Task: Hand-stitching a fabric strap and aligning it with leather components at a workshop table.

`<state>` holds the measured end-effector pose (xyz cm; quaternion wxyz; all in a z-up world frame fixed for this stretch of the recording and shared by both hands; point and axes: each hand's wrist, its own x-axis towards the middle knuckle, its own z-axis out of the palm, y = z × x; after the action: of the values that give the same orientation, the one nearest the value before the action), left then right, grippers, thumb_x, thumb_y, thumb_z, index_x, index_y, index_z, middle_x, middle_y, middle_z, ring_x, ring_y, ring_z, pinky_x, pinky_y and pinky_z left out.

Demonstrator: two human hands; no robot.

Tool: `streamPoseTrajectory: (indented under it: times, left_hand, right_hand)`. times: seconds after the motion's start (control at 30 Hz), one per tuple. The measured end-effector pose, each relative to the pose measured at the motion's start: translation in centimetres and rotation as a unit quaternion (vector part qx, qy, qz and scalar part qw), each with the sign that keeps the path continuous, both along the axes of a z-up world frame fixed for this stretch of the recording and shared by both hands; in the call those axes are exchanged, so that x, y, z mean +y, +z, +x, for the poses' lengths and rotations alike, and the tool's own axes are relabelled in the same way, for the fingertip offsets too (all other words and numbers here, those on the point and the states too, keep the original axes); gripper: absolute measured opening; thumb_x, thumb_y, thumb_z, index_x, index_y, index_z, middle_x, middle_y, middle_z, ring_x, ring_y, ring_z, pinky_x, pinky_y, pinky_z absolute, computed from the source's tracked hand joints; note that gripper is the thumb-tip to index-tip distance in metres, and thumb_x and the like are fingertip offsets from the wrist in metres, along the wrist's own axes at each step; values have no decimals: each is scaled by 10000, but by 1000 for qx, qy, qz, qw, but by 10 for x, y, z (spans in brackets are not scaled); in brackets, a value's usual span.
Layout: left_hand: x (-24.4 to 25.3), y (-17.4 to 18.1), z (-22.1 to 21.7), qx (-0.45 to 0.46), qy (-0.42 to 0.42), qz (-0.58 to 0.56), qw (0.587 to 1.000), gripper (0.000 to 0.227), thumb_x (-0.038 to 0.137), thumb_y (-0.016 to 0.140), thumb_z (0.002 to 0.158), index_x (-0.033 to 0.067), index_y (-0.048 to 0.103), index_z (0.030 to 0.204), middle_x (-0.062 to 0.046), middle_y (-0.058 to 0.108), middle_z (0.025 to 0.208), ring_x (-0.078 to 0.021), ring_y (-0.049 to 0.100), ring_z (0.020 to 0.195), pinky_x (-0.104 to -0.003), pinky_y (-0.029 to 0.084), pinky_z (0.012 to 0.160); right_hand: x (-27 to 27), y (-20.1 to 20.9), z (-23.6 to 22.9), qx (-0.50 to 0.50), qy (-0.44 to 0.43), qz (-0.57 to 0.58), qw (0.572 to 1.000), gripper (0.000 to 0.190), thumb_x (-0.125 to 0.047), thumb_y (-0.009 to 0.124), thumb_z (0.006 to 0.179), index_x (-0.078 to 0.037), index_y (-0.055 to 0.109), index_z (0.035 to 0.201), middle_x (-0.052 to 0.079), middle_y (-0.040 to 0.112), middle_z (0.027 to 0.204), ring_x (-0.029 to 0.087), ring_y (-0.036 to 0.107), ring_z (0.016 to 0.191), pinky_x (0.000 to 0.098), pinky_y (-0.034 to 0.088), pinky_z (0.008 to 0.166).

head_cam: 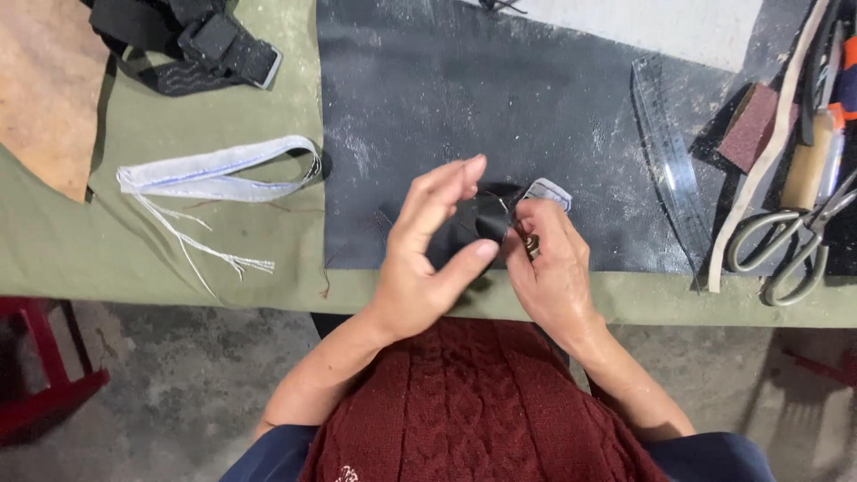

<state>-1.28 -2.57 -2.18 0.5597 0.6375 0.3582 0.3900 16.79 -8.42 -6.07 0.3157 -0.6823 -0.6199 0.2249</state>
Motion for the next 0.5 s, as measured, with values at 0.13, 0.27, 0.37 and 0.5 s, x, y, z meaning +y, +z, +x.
streamPoseTrajectory:
  times: [0.13,0.27,0.37,0.5]
  left_hand:
    - [14,-34,-14,-169,16,-100,981,552,206,736,936,17,581,1432,-123,574,1411,-224,642,1225,-309,495,1033]
    - [35,-40,-40,-75,124,-18,989,300,127,752,920,-15,675,1173,-151,586,1207,-304,639,1138,-414,513,1013]
    - [48,-31,-48,84,171,144,971,332,108,777,902,52,642,1201,-132,544,1266,-357,541,1258,-481,426,1092]
    - [49,-29,-31,33,-24,164,986,483,144,586,998,74,509,1469,-163,578,1423,-377,529,1379,-523,373,1139]
  right_hand:
    - [8,1,-11,32,-54,20,998,386,-10,677,904,-55,500,1244,109,607,818,302,646,680,410,529,648]
    - [20,13,-21,-33,-17,37,999,409,11,587,947,-49,563,1351,136,668,957,345,690,798,425,564,702]
    - [19,4,-25,-105,2,27,994,328,-66,539,1010,-97,639,1321,75,679,1028,302,712,889,411,583,736]
    - [18,-1,-32,-208,-6,-6,978,305,-165,538,1044,-198,642,1329,-5,631,1013,284,719,909,410,594,709]
